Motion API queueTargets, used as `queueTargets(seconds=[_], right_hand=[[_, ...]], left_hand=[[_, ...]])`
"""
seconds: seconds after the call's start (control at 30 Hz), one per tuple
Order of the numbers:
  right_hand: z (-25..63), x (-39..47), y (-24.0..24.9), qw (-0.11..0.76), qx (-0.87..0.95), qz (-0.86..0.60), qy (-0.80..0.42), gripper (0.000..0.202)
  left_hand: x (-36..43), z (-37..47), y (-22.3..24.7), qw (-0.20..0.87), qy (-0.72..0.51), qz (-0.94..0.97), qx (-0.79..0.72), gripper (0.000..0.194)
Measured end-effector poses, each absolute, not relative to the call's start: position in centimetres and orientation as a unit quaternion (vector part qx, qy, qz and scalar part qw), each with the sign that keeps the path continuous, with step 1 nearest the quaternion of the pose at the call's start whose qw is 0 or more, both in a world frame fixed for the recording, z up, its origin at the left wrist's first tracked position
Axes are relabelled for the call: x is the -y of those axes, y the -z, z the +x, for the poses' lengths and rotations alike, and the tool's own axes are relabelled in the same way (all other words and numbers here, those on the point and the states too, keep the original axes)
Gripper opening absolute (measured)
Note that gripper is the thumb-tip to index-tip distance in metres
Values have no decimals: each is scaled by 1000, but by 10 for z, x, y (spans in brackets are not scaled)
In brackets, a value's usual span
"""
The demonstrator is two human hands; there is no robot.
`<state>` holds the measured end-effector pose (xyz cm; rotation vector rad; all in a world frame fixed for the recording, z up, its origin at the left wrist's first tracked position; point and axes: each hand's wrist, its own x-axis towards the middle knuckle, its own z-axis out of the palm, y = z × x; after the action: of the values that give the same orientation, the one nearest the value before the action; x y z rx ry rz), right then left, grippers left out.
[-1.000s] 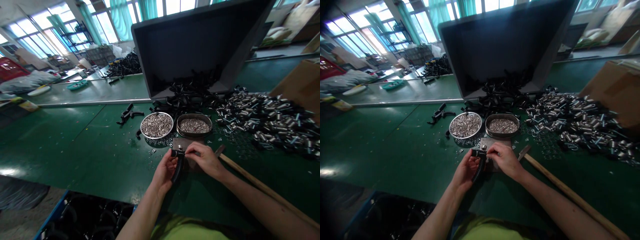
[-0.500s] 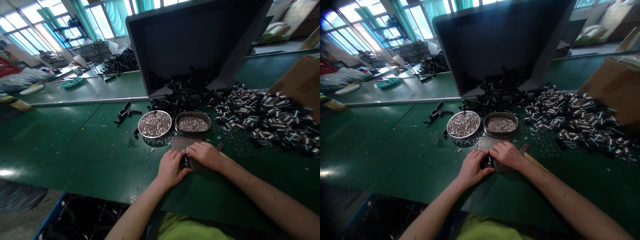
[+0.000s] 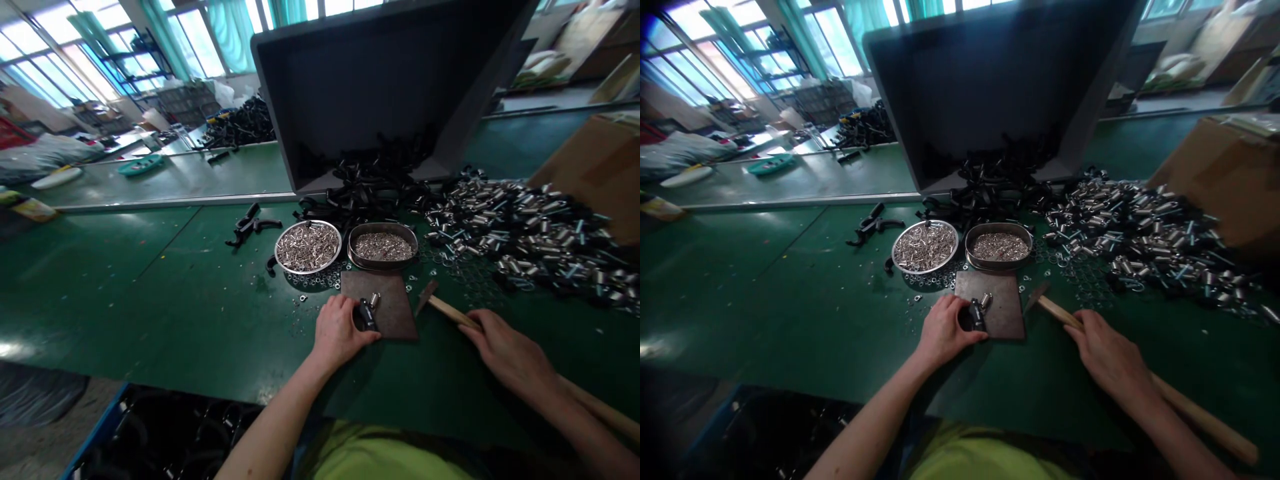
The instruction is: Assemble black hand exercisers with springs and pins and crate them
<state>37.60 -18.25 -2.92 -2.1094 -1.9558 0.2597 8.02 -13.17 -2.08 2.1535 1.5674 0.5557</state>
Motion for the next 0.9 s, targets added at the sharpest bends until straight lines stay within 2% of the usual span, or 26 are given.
queueTargets(seconds=[0.1,0.17,0.23,0.37,0.53,0.7,0.9], right_hand=[[335,175,-7,238,702,-645,-186,34],[313,170,-22,303,731,-584,-180,39],[302,166,-24,302,761,-551,-161,39],[301,160,-20,201,789,-547,-192,35],[295,165,-27,313,762,-548,-146,41],[305,163,6,161,799,-563,-137,37],[365,177,39,75,740,-663,84,46]], left_hand=[[132,81,20,206,-202,775,-562,55],[133,81,20,204,-203,775,-563,55],[133,82,20,202,-203,775,-564,55],[133,83,20,203,-196,770,-572,54],[133,82,21,211,-206,766,-571,54],[133,83,23,233,-218,756,-572,53],[133,85,24,281,-278,700,-595,53]])
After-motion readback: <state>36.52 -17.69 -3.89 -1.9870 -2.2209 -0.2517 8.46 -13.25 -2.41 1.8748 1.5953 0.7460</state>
